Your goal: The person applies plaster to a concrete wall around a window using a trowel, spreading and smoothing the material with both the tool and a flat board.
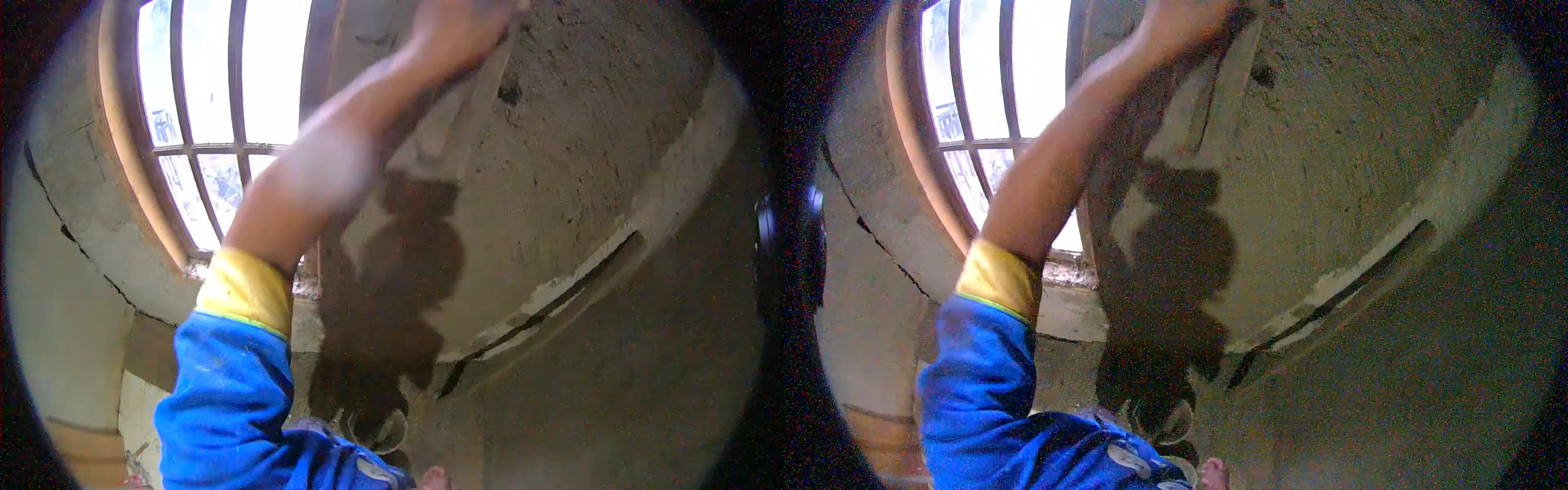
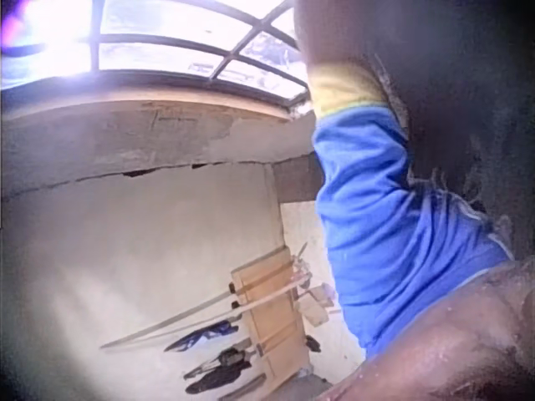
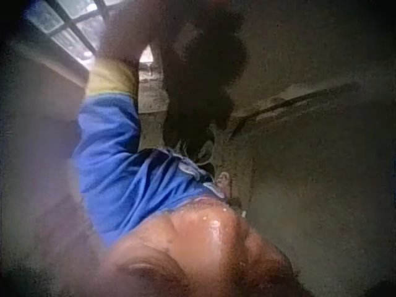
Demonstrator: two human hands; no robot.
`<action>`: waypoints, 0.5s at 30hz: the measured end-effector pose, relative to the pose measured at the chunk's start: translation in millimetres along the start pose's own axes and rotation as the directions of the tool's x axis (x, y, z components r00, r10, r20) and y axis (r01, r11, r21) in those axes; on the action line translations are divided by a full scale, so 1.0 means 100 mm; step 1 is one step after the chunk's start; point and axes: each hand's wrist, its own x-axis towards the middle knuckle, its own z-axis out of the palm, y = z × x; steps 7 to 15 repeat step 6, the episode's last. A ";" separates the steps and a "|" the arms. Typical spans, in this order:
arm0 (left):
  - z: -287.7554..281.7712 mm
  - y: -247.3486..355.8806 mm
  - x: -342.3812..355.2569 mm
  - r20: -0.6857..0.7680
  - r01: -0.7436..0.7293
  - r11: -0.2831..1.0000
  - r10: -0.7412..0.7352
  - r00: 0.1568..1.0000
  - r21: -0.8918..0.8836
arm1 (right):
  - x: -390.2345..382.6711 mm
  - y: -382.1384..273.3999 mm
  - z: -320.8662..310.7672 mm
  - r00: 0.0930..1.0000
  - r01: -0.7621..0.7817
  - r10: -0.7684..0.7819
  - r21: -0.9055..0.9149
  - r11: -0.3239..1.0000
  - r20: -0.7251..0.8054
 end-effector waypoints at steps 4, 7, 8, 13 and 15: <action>0.11 0.35 0.58 0.169 -0.202 0.506 0.111 0.979 0.839 | 0.17 0.31 -0.61 0.997 0.008 -0.017 0.107 0.994 0.075; 0.27 0.49 0.37 0.018 -0.093 0.184 0.374 0.927 0.978 | 0.31 0.48 -0.86 0.993 -0.062 0.044 0.169 0.984 0.109; 0.27 0.49 0.37 0.018 -0.093 0.184 0.374 0.927 0.978 | 0.31 0.48 -0.86 0.993 -0.062 0.044 0.169 0.984 0.109; 0.27 0.49 0.37 0.018 -0.093 0.184 0.374 0.927 0.978 | 0.31 0.48 -0.86 0.993 -0.062 0.044 0.169 0.984 0.109; 0.27 0.49 0.37 0.018 -0.093 0.184 0.374 0.927 0.978 | 0.31 0.48 -0.86 0.993 -0.062 0.044 0.169 0.984 0.109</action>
